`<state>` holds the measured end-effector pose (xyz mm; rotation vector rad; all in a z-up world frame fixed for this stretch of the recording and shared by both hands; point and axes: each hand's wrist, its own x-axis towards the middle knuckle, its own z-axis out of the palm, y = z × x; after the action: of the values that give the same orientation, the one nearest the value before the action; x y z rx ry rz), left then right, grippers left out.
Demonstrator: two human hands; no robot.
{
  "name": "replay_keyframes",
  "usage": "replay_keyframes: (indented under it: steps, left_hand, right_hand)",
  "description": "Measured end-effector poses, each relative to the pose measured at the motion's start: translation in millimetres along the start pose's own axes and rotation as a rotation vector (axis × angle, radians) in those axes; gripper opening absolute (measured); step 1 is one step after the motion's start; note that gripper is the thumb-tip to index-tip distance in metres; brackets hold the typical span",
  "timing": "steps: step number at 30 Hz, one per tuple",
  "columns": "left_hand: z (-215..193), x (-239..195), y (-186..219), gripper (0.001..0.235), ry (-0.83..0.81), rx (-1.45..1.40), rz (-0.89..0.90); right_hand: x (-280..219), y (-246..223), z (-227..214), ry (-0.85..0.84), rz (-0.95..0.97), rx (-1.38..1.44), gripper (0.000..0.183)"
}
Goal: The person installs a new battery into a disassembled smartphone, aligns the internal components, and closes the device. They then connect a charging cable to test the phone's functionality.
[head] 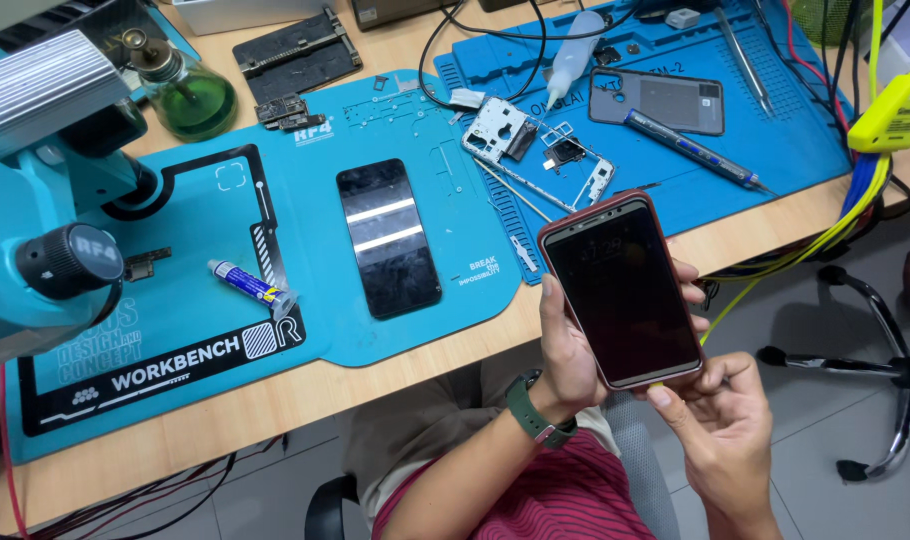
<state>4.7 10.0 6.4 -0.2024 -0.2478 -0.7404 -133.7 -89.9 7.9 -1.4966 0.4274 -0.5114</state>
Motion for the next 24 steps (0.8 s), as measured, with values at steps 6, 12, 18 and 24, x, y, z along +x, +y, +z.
replay_keyframes:
  steps: [6,12,18,24]
  left_hand:
    - [-1,-1,1,0.105,0.025,0.061,0.015]
    - [2,2,2,0.104,0.038,0.101,0.03]
    - [5,3,3,0.104,0.045,0.115,0.029]
    - [7,3,4,0.104,0.064,0.084,0.03]
  right_hand:
    - [2,6,-7,-0.047,0.016,-0.04,0.038]
    - [4,8,-10,-0.079,0.011,-0.056,0.034]
    - [4,10,-14,-0.095,0.011,-0.11,0.031]
    - [7,0,-9,-0.138,0.032,-0.203,0.026]
